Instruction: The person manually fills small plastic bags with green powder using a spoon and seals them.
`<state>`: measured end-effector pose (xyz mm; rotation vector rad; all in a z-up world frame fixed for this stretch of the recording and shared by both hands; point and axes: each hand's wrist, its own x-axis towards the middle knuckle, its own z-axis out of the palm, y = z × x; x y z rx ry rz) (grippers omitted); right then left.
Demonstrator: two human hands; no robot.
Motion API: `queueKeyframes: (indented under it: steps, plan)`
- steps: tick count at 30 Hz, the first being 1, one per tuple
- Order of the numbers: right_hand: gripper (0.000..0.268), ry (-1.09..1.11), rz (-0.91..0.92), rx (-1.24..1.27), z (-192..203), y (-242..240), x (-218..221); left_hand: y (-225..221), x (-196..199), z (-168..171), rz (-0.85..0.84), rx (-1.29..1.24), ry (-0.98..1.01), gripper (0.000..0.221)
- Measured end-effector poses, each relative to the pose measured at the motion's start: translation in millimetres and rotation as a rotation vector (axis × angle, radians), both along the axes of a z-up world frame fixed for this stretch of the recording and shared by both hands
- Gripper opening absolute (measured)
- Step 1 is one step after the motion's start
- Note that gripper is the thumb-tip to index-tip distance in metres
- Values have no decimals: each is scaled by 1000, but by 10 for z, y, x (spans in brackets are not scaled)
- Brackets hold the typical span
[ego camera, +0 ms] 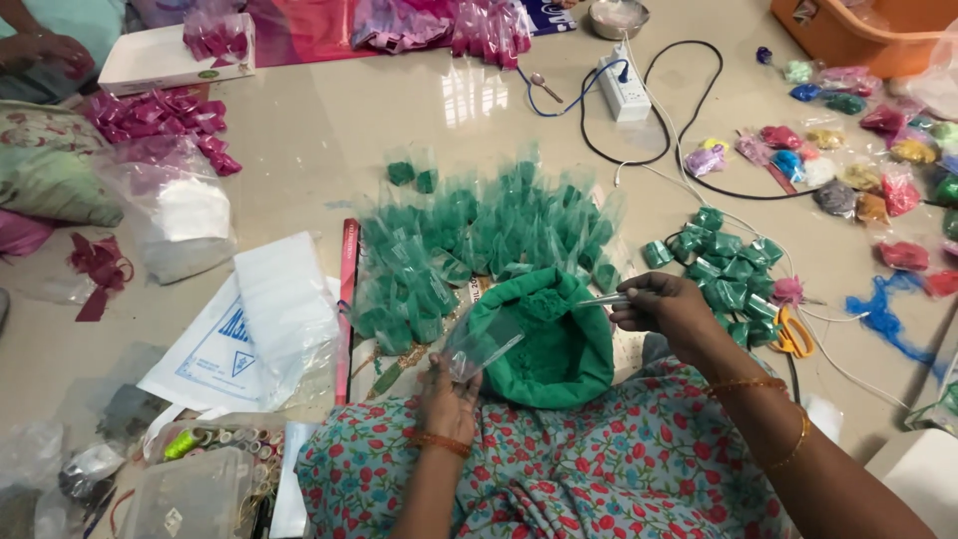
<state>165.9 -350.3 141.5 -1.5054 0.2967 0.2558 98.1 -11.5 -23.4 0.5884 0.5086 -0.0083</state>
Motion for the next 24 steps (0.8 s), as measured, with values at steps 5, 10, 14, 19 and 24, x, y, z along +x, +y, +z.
queueKeyframes:
  steps: [5,10,14,19,24]
  plan:
    - [19,-11,46,-29,77,15,-48,-101,72,57,16,83,-9,61]
    - [20,-2,65,-92,125,38,-68,-257,171,85,-7,117,11,57]
    - [21,-10,78,-106,84,36,-30,-389,256,68,-51,154,33,53]
    - [21,-36,114,-120,-12,43,46,-537,376,-13,-75,174,12,50]
    - [23,-84,172,-376,319,379,-75,-630,412,120,-190,170,2,46]
